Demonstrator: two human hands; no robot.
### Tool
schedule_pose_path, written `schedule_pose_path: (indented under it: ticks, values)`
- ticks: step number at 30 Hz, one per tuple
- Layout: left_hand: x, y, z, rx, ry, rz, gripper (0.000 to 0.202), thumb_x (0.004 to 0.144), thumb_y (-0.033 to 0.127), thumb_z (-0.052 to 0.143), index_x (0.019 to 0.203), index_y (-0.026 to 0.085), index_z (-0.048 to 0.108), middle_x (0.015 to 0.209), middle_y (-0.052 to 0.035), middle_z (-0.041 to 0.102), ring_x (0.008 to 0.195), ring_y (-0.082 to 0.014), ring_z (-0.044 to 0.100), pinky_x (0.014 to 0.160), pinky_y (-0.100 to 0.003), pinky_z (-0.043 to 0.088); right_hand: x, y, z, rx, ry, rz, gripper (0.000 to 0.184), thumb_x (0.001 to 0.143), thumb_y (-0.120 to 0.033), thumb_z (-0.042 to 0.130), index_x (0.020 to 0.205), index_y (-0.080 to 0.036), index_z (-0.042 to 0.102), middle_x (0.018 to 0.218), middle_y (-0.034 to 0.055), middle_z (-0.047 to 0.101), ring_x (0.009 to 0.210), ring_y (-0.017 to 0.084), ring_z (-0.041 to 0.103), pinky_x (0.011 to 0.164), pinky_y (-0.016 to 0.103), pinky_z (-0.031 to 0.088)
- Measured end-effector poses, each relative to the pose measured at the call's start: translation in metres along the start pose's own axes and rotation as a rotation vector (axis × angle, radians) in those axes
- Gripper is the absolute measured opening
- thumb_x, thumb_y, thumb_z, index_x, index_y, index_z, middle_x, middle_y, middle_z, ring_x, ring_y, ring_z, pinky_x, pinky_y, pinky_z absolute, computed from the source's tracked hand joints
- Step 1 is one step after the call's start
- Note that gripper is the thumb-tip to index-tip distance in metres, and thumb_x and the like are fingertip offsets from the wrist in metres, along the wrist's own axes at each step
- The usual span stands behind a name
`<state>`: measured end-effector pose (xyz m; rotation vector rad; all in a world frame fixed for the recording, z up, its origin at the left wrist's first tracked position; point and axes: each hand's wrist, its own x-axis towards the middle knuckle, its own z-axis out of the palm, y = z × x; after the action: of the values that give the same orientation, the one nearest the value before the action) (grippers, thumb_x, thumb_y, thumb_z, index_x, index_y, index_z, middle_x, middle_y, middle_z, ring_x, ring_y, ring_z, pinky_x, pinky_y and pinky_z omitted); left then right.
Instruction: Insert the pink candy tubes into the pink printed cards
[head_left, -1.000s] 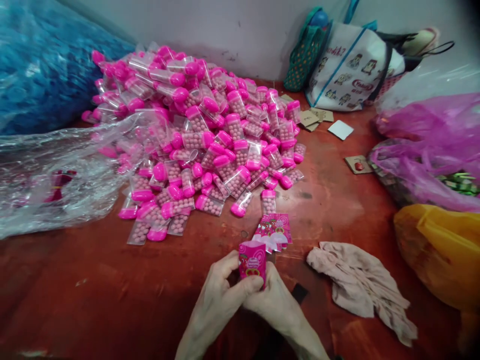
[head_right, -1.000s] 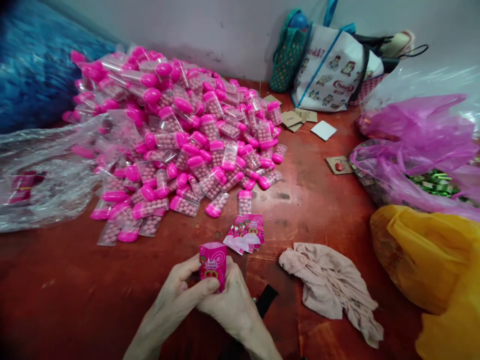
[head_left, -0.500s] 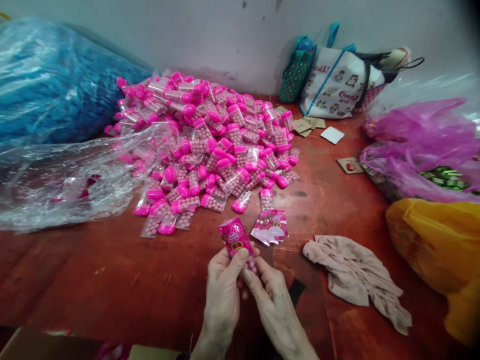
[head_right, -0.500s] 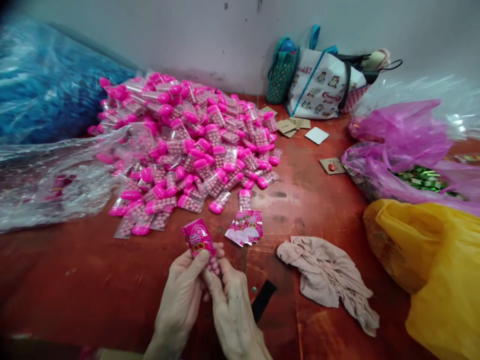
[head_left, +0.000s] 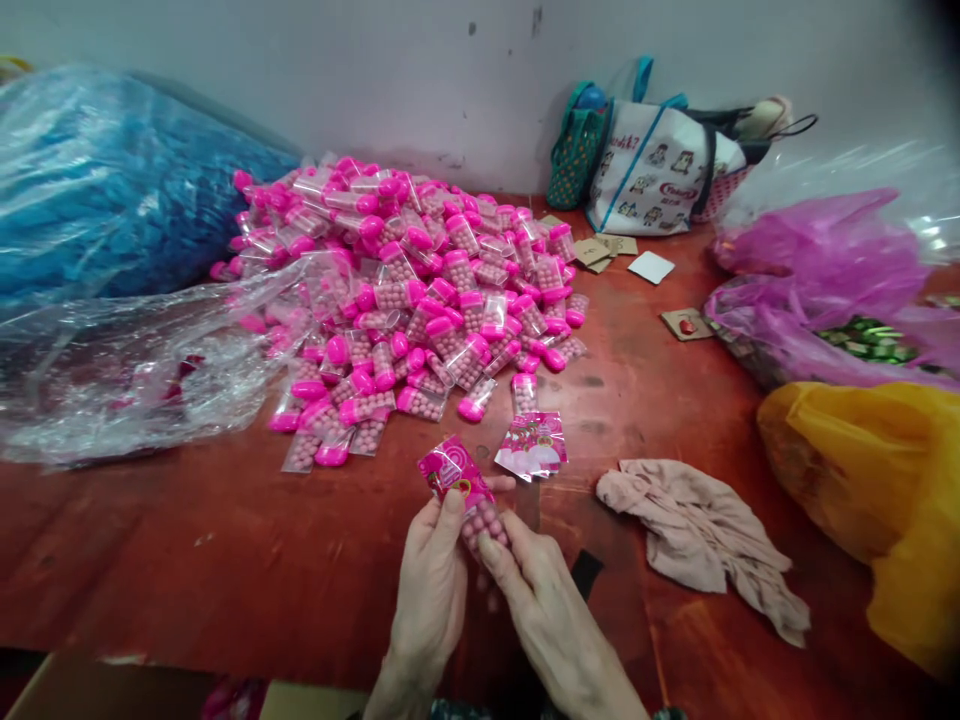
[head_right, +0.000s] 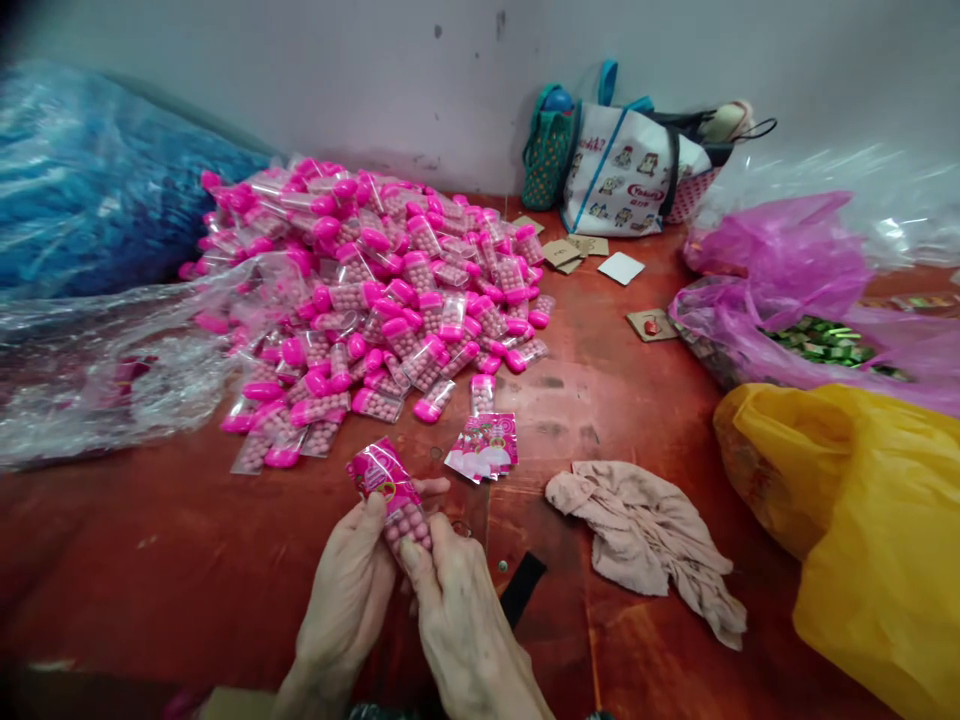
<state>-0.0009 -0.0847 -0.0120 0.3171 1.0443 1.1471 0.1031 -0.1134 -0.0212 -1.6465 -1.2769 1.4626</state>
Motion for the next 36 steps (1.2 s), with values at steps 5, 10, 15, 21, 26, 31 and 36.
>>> schedule_pose_path:
  ticks: [5, 10, 15, 21, 26, 31, 36]
  values:
    - [-0.003, -0.012, 0.002, 0.011, 0.078, 0.061, 0.030, 0.081, 0.033, 0.055, 0.094, 0.010, 0.067, 0.091, -0.0123, 0.068, 0.074, -0.0177, 0.061, 0.061, -0.025, 0.048, -0.007, 0.012, 0.009, -0.001, 0.021, 0.094, 0.049, 0.083, -0.048, 0.049, 0.125, -0.023, 0.050, 0.114, 0.0079, 0.060, 0.108, 0.023, 0.052, 0.092, 0.028, 0.038]
    - [-0.009, -0.024, -0.001, -0.008, 0.093, 0.035, 0.025, 0.082, 0.028, 0.054, 0.097, 0.013, 0.066, 0.097, -0.0117, 0.068, 0.086, -0.0197, 0.061, 0.073, -0.027, 0.047, -0.009, 0.022, 0.006, 0.032, -0.007, 0.100, 0.050, 0.084, -0.050, 0.047, 0.127, -0.027, 0.048, 0.116, 0.0049, 0.059, 0.110, 0.020, 0.053, 0.090, 0.024, 0.040]
    - [-0.005, -0.012, -0.006, -0.058, 0.039, -0.003, 0.024, 0.079, 0.028, 0.057, 0.094, 0.011, 0.068, 0.101, -0.0134, 0.068, 0.085, -0.0207, 0.062, 0.075, -0.029, 0.048, -0.005, 0.013, 0.003, 0.045, -0.019, 0.082, 0.047, 0.082, -0.049, 0.050, 0.125, -0.030, 0.049, 0.111, 0.0024, 0.062, 0.106, 0.020, 0.054, 0.087, 0.024, 0.041]
    - [0.005, -0.001, -0.007, -0.067, 0.064, 0.053, 0.024, 0.079, 0.030, 0.058, 0.091, 0.012, 0.069, 0.095, -0.0122, 0.069, 0.082, -0.0211, 0.063, 0.073, -0.030, 0.049, -0.001, 0.004, 0.005, 0.035, -0.096, 0.114, 0.042, 0.082, -0.048, 0.051, 0.121, -0.030, 0.054, 0.105, 0.0020, 0.064, 0.102, 0.020, 0.056, 0.086, 0.025, 0.040]
    - [0.000, -0.013, -0.007, 0.023, 0.092, 0.060, 0.026, 0.081, 0.029, 0.054, 0.092, 0.012, 0.069, 0.097, -0.0119, 0.069, 0.088, -0.0216, 0.062, 0.076, -0.029, 0.047, -0.010, 0.003, 0.016, 0.036, 0.046, 0.189, 0.040, 0.084, -0.050, 0.047, 0.118, -0.030, 0.055, 0.106, 0.0017, 0.063, 0.102, 0.021, 0.055, 0.079, 0.025, 0.041]
    - [-0.004, -0.017, -0.014, 0.059, 0.101, 0.071, 0.026, 0.084, 0.029, 0.049, 0.095, 0.015, 0.069, 0.108, -0.0095, 0.065, 0.103, -0.0215, 0.056, 0.085, -0.027, 0.043, -0.013, -0.004, 0.022, 0.003, 0.059, 0.213, 0.042, 0.087, -0.051, 0.039, 0.119, -0.028, 0.054, 0.102, 0.0013, 0.063, 0.100, 0.019, 0.056, 0.086, 0.026, 0.039]
    - [-0.006, -0.021, -0.014, 0.093, 0.064, 0.054, 0.026, 0.084, 0.026, 0.049, 0.096, 0.014, 0.069, 0.111, -0.0107, 0.064, 0.108, -0.0232, 0.052, 0.089, -0.029, 0.040, -0.011, -0.002, 0.025, -0.018, 0.076, 0.194, 0.046, 0.086, -0.054, 0.038, 0.120, -0.026, 0.054, 0.108, 0.0036, 0.062, 0.104, 0.022, 0.054, 0.090, 0.028, 0.038]
